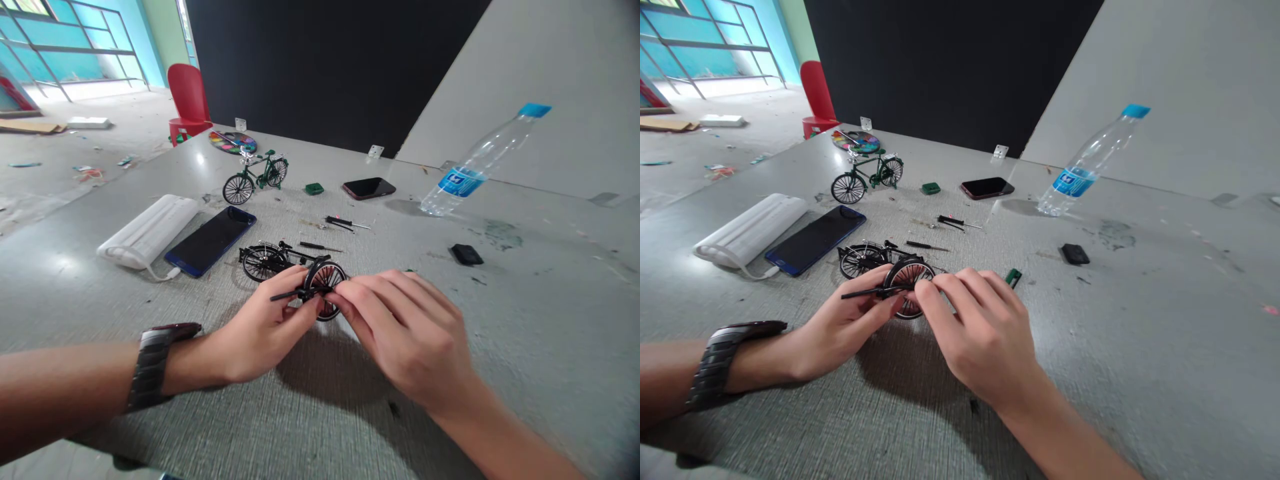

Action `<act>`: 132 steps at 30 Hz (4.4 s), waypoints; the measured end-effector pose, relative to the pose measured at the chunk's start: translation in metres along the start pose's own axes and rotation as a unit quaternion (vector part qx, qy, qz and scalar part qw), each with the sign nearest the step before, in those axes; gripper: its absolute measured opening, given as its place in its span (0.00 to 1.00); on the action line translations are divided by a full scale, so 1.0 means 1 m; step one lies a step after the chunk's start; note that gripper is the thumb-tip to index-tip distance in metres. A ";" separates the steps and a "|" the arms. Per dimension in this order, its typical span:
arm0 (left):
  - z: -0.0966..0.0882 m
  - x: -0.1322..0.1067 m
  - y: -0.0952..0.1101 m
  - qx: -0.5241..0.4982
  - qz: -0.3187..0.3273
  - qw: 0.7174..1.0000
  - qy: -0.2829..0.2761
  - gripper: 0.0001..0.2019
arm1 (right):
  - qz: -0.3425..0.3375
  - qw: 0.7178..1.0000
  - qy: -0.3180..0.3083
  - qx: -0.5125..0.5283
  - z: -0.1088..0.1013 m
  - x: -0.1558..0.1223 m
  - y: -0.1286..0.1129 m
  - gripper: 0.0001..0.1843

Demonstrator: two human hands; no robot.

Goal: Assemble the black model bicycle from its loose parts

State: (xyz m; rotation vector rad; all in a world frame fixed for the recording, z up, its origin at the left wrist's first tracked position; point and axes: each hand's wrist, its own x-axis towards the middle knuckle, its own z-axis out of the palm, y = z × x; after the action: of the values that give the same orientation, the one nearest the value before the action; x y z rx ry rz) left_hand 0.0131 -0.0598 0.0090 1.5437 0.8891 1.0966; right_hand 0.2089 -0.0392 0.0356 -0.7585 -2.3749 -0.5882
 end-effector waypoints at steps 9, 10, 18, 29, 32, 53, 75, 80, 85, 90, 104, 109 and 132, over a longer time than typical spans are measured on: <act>0.002 -0.002 0.005 0.014 0.004 1.000 -0.015 0.03 | -0.001 0.999 -0.032 -0.030 0.000 -0.001 0.001 0.14; 0.002 -0.002 0.005 0.020 0.004 1.000 -0.012 0.02 | -0.001 0.999 -0.036 -0.029 0.000 -0.002 0.001 0.15; 0.000 0.000 0.003 0.079 0.013 0.997 -0.003 0.06 | -0.012 0.999 -0.045 -0.021 0.003 -0.001 0.000 0.16; -0.002 0.000 -0.001 0.021 -0.007 1.000 0.006 0.05 | 0.013 0.999 -0.023 0.022 0.001 -0.002 0.000 0.06; -0.002 0.000 -0.001 -0.002 -0.027 1.000 0.011 0.06 | 0.011 0.998 -0.028 0.050 0.001 -0.001 0.000 0.04; -0.003 0.003 -0.004 -0.039 -0.037 0.998 0.017 0.08 | 0.000 1.000 -0.021 0.010 0.001 0.001 0.000 0.04; -0.002 0.004 -0.001 -0.005 -0.031 0.999 -0.019 0.04 | -0.002 1.000 -0.026 0.010 0.001 0.000 0.000 0.07; -0.002 0.002 0.001 0.007 -0.034 0.999 -0.016 0.04 | 0.001 1.000 -0.020 0.018 0.002 -0.001 0.000 0.05; -0.002 0.002 -0.001 0.001 -0.032 0.999 -0.016 0.04 | -0.006 1.000 -0.027 0.003 0.001 -0.001 0.000 0.07; -0.001 0.002 -0.001 0.007 -0.037 0.999 -0.018 0.05 | -0.003 0.999 -0.030 0.013 0.001 -0.001 0.000 0.09; -0.002 0.002 -0.004 0.016 -0.038 0.999 -0.022 0.06 | -0.004 0.999 -0.041 0.028 0.003 -0.002 -0.002 0.12; -0.002 0.002 -0.003 0.043 -0.041 0.998 -0.028 0.04 | 0.003 0.998 -0.044 0.040 0.004 -0.002 -0.002 0.12; 0.001 0.003 0.003 -0.056 -0.062 0.996 -0.038 0.05 | -0.032 0.997 -0.023 -0.060 -0.001 -0.004 -0.002 0.08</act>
State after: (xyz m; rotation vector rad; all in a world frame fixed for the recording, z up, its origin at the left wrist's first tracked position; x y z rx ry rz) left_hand 0.0153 -0.0585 0.0123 1.4101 0.8461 0.9757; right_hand 0.2104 -0.0430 0.0337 -0.7568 -2.4313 -0.7529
